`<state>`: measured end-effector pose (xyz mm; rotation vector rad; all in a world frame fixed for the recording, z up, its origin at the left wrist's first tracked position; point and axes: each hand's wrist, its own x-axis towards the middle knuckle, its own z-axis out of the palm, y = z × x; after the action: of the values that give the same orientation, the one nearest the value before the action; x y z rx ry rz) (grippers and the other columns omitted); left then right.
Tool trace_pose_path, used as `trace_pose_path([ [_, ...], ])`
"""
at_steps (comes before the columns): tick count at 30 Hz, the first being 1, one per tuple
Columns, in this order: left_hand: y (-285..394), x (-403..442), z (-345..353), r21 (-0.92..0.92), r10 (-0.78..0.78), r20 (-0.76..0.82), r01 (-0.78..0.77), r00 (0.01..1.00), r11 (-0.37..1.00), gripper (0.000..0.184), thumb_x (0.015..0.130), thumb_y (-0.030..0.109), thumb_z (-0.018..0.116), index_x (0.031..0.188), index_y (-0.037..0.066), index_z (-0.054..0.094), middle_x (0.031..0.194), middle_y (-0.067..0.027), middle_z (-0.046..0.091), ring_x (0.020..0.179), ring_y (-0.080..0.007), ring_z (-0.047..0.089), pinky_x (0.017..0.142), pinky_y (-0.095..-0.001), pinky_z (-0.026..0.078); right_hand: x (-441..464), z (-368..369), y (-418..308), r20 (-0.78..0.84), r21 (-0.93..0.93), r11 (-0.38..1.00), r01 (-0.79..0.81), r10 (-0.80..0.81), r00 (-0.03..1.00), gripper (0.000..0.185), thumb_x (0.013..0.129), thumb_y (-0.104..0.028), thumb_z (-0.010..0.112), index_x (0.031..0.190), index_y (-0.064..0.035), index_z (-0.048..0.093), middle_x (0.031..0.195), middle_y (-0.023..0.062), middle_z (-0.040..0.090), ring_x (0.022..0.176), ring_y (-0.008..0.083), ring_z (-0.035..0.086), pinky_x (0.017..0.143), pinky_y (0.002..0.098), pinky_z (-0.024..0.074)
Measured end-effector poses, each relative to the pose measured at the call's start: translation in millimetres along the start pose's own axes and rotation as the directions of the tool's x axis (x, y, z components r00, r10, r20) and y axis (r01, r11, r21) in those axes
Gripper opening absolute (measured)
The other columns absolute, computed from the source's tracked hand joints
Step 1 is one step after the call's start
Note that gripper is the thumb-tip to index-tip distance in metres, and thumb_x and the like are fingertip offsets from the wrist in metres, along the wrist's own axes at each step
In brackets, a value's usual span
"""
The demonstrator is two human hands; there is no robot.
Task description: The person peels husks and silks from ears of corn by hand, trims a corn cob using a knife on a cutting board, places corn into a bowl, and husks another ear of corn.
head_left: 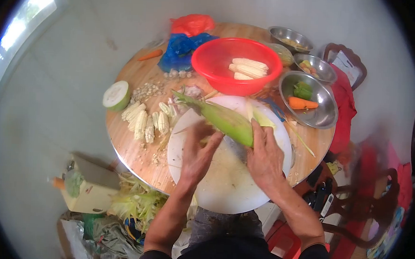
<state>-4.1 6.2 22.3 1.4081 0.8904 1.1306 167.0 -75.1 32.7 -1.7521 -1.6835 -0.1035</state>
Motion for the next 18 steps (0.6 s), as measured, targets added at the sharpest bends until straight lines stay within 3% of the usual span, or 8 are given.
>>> trace_pose_path([
  [1,-12,-1,2,0.004,0.000,-0.012,0.000,1.000,1.000,0.047,0.098,0.018,0.069,0.136,-0.001,0.050,0.129,-0.0118,0.059,0.117,-0.0239,0.059,0.099,-0.0400,0.051,-4,9,-4,0.013,0.032,0.999,-0.025,0.025,1.000,0.062,0.085,-0.006,0.069,0.143,-0.0015,0.046,0.111,0.0197,0.055,0.096,0.0396,0.064,0.076,0.0490,0.0540],
  [3,-5,4,10,-0.458,-0.256,0.111,0.278,0.960,0.844,0.042,0.101,0.018,0.063,0.136,-0.003,0.050,0.127,-0.0128,0.060,0.116,-0.0238,0.060,0.097,-0.0380,0.052,-10,23,-12,0.067,0.077,0.997,-0.027,0.022,0.998,0.067,0.086,-0.008,0.071,0.145,0.0009,0.041,0.118,0.0219,0.054,0.101,0.0432,0.062,0.083,0.0496,0.0528],
  [6,-10,11,-8,-0.398,-0.218,0.179,0.274,0.959,0.876,0.045,0.100,0.018,0.063,0.137,-0.003,0.050,0.127,-0.0128,0.061,0.116,-0.0242,0.061,0.099,-0.0399,0.052,-10,27,-11,0.057,0.335,0.940,0.067,-0.092,0.994,0.060,0.089,-0.015,0.072,0.139,0.0068,0.046,0.123,0.0249,0.055,0.105,0.0447,0.061,0.093,0.0470,0.0502],
  [7,-9,12,-12,-0.371,-0.199,0.211,0.267,0.957,0.889,0.046,0.100,0.018,0.064,0.138,-0.003,0.050,0.127,-0.0129,0.061,0.116,-0.0239,0.061,0.099,-0.0404,0.051,-2,25,-8,0.057,0.337,0.939,0.071,-0.096,0.994,0.060,0.089,-0.015,0.072,0.139,0.0068,0.046,0.123,0.0249,0.055,0.105,0.0447,0.061,0.093,0.0470,0.0502],
  [9,-13,11,-18,-0.334,-0.170,0.240,0.245,0.956,0.910,0.051,0.097,0.022,0.068,0.139,-0.002,0.051,0.126,-0.0118,0.063,0.115,-0.0229,0.061,0.099,-0.0396,0.050,15,21,-3,0.097,0.477,0.876,-0.072,0.029,0.995,0.055,0.090,-0.018,0.073,0.133,0.0087,0.051,0.124,0.0253,0.058,0.109,0.0421,0.061,0.094,0.0453,0.0501],
  [11,-12,9,-17,-0.304,-0.135,0.276,0.219,0.952,0.927,0.056,0.095,0.027,0.072,0.140,-0.001,0.052,0.125,-0.0107,0.064,0.114,-0.0220,0.061,0.098,-0.0388,0.050,35,25,-3,0.014,0.480,0.877,-0.020,0.015,1.000,0.045,0.092,-0.020,0.071,0.126,0.0076,0.059,0.118,0.0238,0.062,0.104,0.0369,0.065,0.090,0.0430,0.0519],
  [13,-5,9,-14,-0.236,-0.070,0.358,0.163,0.931,0.958,0.059,0.093,0.027,0.075,0.140,-0.002,0.052,0.127,-0.0103,0.063,0.115,-0.0211,0.060,0.100,-0.0374,0.046,51,17,-12,0.138,0.584,0.806,-0.096,0.018,0.990,0.034,0.091,-0.018,0.069,0.115,0.0045,0.066,0.105,0.0219,0.066,0.091,0.0336,0.069,0.082,0.0423,0.0536],
  [18,-7,12,-20,-0.205,-0.075,0.397,0.168,0.915,0.964,0.060,0.091,0.022,0.077,0.140,-0.002,0.053,0.128,-0.0089,0.062,0.115,-0.0188,0.058,0.101,-0.0355,0.045,62,13,-13,0.129,0.411,0.909,-0.067,0.015,0.992,0.022,0.085,-0.018,0.068,0.094,0.0026,0.072,0.085,0.0190,0.068,0.079,0.0329,0.069,0.074,0.0419,0.0538],
])
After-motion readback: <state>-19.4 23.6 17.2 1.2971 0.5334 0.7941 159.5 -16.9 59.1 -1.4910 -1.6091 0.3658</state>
